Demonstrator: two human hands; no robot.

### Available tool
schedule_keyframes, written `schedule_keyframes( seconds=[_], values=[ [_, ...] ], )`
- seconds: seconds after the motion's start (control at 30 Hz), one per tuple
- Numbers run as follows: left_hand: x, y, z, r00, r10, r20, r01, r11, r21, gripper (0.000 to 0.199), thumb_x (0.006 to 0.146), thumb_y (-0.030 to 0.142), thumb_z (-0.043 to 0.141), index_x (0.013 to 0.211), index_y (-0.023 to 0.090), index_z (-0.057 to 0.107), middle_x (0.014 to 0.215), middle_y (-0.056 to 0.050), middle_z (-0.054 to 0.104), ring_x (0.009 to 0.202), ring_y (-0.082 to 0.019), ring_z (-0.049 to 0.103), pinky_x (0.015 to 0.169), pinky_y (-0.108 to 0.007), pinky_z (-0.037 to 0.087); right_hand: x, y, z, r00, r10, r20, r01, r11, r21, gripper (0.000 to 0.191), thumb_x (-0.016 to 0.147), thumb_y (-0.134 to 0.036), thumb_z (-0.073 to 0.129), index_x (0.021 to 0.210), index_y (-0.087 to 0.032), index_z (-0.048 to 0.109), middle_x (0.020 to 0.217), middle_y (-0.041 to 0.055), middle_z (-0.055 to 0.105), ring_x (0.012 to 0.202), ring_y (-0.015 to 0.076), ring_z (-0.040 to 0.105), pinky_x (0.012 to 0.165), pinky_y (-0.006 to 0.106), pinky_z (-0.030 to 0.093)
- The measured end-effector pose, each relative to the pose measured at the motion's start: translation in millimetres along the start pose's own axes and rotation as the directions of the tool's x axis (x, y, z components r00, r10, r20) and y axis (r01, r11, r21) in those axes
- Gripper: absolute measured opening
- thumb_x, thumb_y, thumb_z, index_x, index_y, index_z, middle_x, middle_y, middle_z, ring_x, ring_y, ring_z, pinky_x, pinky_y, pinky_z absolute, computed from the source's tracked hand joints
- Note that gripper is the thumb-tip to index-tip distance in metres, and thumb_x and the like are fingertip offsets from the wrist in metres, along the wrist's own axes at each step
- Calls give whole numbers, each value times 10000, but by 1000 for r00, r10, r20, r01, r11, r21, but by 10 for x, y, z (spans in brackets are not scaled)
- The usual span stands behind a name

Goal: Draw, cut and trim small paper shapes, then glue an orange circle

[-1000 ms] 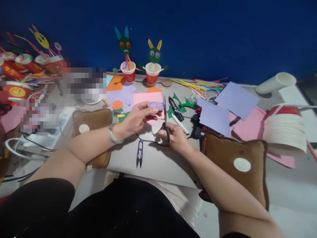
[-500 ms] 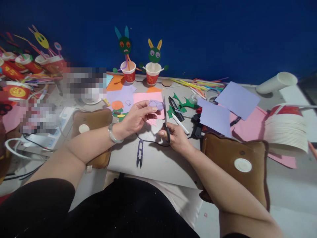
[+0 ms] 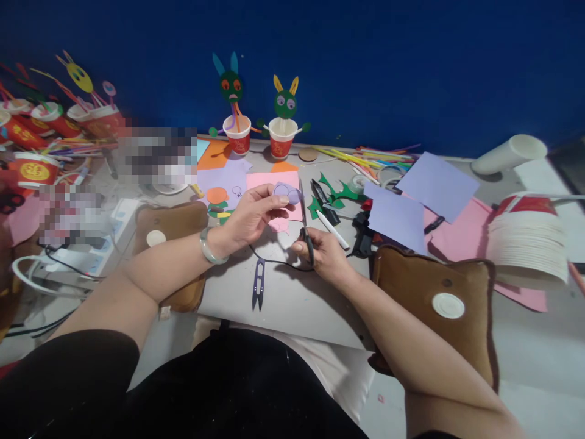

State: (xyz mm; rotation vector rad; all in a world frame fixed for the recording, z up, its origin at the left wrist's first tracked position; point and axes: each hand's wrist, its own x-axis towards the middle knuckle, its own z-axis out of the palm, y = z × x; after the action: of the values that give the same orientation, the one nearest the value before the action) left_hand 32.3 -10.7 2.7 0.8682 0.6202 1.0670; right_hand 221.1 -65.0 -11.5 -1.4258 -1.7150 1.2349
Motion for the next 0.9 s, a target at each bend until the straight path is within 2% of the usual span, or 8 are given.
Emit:
schedule_keyframes(
  seconds=[0.57, 0.77, 0.9],
  values=[
    [6, 19, -13, 1000, -1, -5, 2, 1000, 28, 489, 686, 469, 953, 720, 188, 554, 724, 42, 672, 776, -102, 680, 767, -265, 535, -17, -43, 9, 1000, 16, 1, -16, 1000, -4, 645, 750, -846, 712, 646, -225, 569, 583, -1, 485, 573, 148, 412, 549, 305, 370],
    [4, -1, 9, 1000, 28, 6, -28, 997, 78, 517, 632, 575, 971, 771, 182, 667, 755, 23, 695, 744, -99, 650, 739, -268, 532, -1, -21, 21, 1000, 8, -2, -8, 1000, -7, 641, 746, -835, 725, 649, -218, 582, 587, 8, 517, 585, 155, 438, 561, 308, 383],
    [16, -22, -7, 998, 60, 20, -62, 990, 127, 493, 668, 586, 951, 804, 180, 705, 768, 9, 691, 743, -105, 637, 732, -279, 524, 6, 1, 29, 1000, 2, 0, -2, 1000, -20, 646, 750, -836, 725, 650, -214, 580, 578, -1, 517, 577, 145, 426, 558, 301, 376]
  ],
)
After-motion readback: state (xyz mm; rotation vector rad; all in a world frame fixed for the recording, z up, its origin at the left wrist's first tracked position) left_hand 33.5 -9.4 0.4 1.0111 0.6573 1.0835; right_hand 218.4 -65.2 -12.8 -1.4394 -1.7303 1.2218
